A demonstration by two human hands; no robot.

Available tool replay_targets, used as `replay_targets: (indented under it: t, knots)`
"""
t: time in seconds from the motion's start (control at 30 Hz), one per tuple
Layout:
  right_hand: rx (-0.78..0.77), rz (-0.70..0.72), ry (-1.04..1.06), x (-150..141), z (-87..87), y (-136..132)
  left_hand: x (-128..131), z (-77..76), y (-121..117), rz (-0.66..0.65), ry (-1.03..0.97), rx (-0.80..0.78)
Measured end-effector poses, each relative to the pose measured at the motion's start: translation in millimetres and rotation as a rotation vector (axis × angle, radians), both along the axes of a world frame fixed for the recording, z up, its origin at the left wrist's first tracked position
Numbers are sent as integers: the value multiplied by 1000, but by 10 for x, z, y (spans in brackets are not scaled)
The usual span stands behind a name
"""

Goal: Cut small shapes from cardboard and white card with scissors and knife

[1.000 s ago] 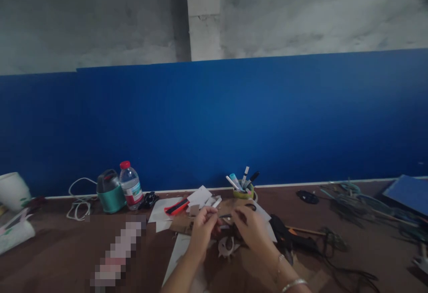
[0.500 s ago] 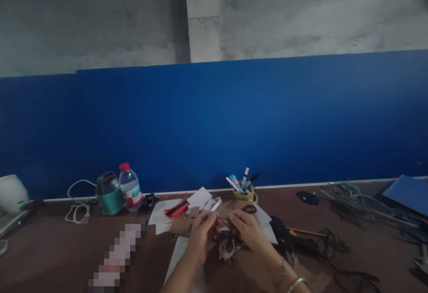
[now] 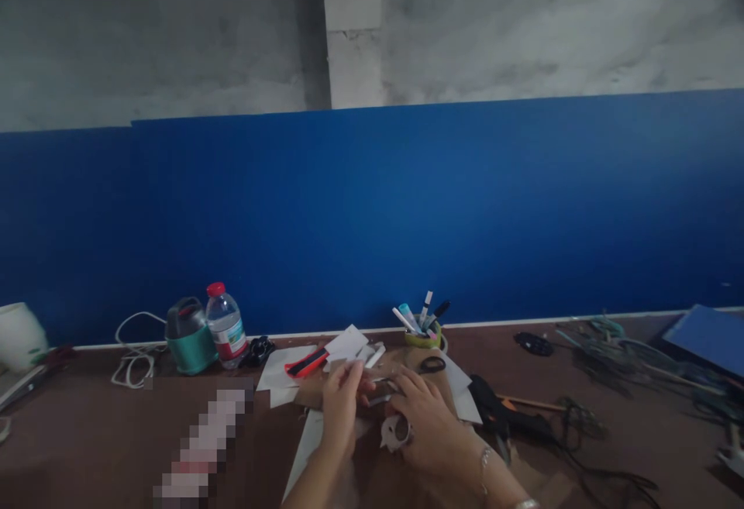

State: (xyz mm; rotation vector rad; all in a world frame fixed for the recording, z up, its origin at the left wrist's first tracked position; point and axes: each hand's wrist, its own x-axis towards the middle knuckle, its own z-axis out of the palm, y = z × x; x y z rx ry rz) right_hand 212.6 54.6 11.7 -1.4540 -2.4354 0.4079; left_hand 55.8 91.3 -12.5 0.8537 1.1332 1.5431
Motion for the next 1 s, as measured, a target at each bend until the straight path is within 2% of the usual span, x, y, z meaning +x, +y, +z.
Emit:
replay_targets:
  t: [0.17, 0.3, 0.37, 0.43, 0.53, 0.67, 0.83, 1.0]
  knots:
    - [33, -102, 226, -34, 69, 27, 4, 12, -21, -38, -94, -8]
    - [5, -208, 700, -39, 81, 144, 16, -18, -19, -113, -175, -33]
    - [-15, -255, 915, -9, 74, 207, 20, -45, -15, -143, -147, -23]
    - [-36, -299, 1045, 31, 68, 251, 24, -69, -17, -150, -98, -7]
    - [-79, -335, 1108, 68, 70, 270, 40, -76, -40, -168, -42, 19]
    - [-169, -308, 1148, 33, 82, 238, 74, -21, -96, -230, 13, 15]
    - [-125, -243, 1063, -65, 79, 191, 101, 40, -134, -278, 92, 47]
    - [-92, -198, 971, -115, 36, 168, 96, -12, -97, -283, 135, 44]
